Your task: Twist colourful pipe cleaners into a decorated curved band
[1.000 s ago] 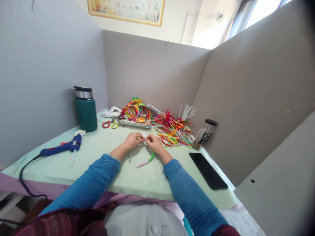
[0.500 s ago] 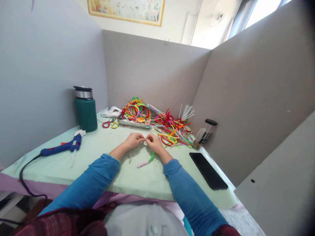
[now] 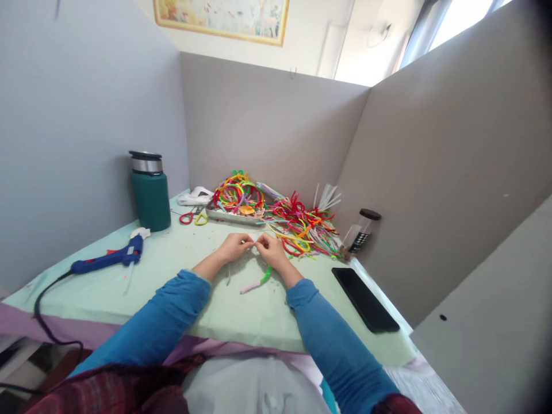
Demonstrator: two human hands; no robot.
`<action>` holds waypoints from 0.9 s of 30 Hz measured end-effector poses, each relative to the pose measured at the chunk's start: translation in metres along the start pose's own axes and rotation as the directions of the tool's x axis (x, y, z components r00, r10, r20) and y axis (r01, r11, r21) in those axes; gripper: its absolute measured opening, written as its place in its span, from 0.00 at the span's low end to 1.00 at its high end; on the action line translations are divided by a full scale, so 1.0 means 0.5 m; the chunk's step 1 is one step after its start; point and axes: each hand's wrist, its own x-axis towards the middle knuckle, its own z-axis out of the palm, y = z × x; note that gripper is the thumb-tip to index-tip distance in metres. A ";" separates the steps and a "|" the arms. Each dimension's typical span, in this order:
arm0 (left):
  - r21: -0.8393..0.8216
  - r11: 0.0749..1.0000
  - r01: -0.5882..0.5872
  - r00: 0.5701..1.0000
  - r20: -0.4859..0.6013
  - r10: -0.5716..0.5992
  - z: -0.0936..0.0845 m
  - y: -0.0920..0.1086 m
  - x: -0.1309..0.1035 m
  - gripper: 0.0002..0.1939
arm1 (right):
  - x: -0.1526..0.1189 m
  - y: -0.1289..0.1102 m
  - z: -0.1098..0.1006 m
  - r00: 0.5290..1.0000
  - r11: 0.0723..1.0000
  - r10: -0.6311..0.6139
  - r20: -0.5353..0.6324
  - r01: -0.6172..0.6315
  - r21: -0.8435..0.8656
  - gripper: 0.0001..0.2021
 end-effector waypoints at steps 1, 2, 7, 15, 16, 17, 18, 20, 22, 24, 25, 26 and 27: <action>0.002 1.000 0.002 1.000 0.000 -0.002 0.000 0.001 0.000 0.15 | 0.000 0.000 0.000 1.000 1.000 0.000 0.000 0.000 0.005 0.06; 0.002 1.000 0.002 1.000 -0.002 -0.002 -0.001 0.001 0.000 0.15 | 0.000 0.000 0.000 1.000 1.000 0.000 0.000 0.000 0.010 0.06; -0.029 1.000 -0.006 0.999 -0.032 0.005 -0.001 0.001 0.000 0.15 | 0.000 -0.001 0.000 1.000 0.999 -0.006 -0.019 0.006 0.031 0.06; -0.080 0.997 0.002 1.000 -0.018 -0.003 -0.002 -0.002 0.001 0.16 | -0.002 -0.003 -0.001 1.000 0.999 -0.009 -0.017 0.010 0.037 0.07; -0.089 0.996 0.009 1.000 -0.011 -0.010 -0.002 -0.002 0.002 0.16 | -0.002 -0.002 -0.001 1.000 0.999 -0.011 -0.017 0.011 0.039 0.07; -0.101 0.995 0.015 1.000 -0.003 -0.015 -0.002 -0.002 0.002 0.16 | -0.002 -0.002 -0.001 1.000 0.999 -0.011 -0.020 0.012 0.039 0.07; -0.114 0.993 0.020 1.000 0.004 -0.020 -0.001 -0.003 0.003 0.16 | -0.002 -0.002 0.000 1.000 0.999 -0.011 -0.021 0.012 0.039 0.07; -0.149 0.988 0.028 0.999 0.019 -0.026 0.001 -0.005 0.004 0.17 | -0.001 -0.001 0.000 1.000 0.999 -0.011 -0.021 0.012 0.038 0.06; -0.185 0.982 0.036 0.999 0.038 -0.029 0.003 -0.009 0.005 0.17 | -0.001 -0.002 0.000 1.000 0.999 -0.011 -0.015 0.011 0.033 0.06; -0.200 0.979 0.051 0.998 0.052 -0.041 0.004 -0.010 0.005 0.17 | -0.002 -0.003 -0.001 1.000 1.000 -0.012 -0.010 0.013 0.025 0.06; -0.197 0.979 0.059 0.997 0.057 -0.049 0.004 -0.008 0.005 0.17 | -0.002 -0.003 -0.001 1.000 1.000 -0.012 -0.008 0.012 0.020 0.06; -0.189 0.980 0.068 0.997 0.059 -0.058 0.003 -0.006 0.003 0.17 | -0.002 -0.004 -0.001 1.000 1.000 -0.012 -0.005 0.012 0.016 0.06; -0.179 0.981 0.076 0.996 0.062 -0.066 0.002 -0.003 0.002 0.17 | -0.003 -0.004 -0.001 1.000 1.000 -0.011 -0.002 0.011 0.012 0.06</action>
